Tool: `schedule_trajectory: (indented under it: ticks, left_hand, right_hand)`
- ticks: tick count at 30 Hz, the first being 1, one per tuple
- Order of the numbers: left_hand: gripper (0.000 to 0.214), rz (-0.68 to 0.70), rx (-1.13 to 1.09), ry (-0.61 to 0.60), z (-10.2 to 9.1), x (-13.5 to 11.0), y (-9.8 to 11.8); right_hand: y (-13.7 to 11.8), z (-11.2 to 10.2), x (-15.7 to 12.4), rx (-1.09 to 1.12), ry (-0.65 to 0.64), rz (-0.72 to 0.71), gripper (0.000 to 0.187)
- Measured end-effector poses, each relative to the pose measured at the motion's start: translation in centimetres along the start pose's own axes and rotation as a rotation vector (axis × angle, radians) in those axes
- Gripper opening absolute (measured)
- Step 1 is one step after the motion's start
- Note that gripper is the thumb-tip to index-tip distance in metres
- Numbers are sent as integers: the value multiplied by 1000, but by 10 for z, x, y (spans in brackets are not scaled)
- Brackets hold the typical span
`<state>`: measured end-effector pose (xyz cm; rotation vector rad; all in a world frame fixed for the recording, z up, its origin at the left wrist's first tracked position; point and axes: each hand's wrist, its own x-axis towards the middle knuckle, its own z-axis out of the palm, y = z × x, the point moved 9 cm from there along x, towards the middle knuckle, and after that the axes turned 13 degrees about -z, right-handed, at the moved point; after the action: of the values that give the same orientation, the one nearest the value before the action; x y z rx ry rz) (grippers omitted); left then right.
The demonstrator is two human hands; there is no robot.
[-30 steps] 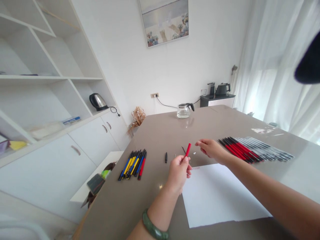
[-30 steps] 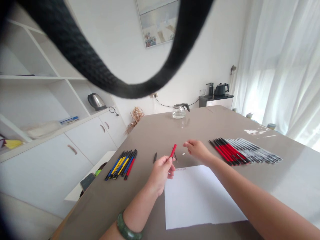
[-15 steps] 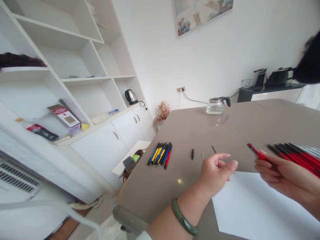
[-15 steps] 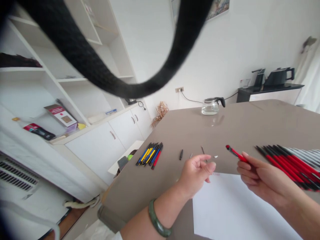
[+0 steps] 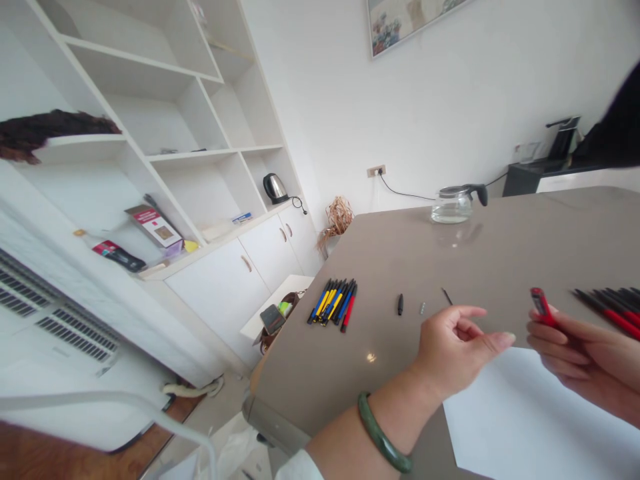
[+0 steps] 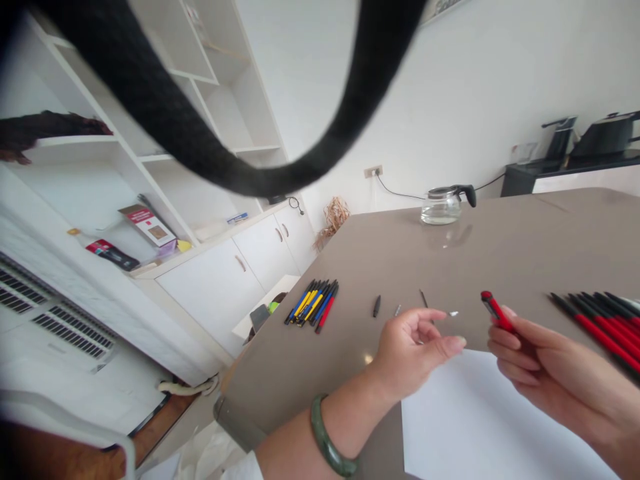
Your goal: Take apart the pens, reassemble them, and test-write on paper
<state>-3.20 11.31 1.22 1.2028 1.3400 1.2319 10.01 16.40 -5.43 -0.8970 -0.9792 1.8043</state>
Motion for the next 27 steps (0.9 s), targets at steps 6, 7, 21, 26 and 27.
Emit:
schedule_trajectory:
  ticks: [6,7,21,26,27]
  left_hand:
    - [42,22,8,-27,4,3,-1]
    - [42,22,5,-30,4,3,-2]
    - [24,-53,-166,88,-7,10,-7]
    - [23,-1,-190,78,-8,9,0]
    - [23,2,-195,77,-9,9,0]
  right_hand:
    - [-10,1,-1,-59,13,-68,26]
    - [-11,3,-2,-74,7,-85,27]
    - [-8,20,-9,-245,-111,-119,21]
    - [5,28,-14,-122,-175,11,21]
    - [6,29,-15,-100,-176,27,20]
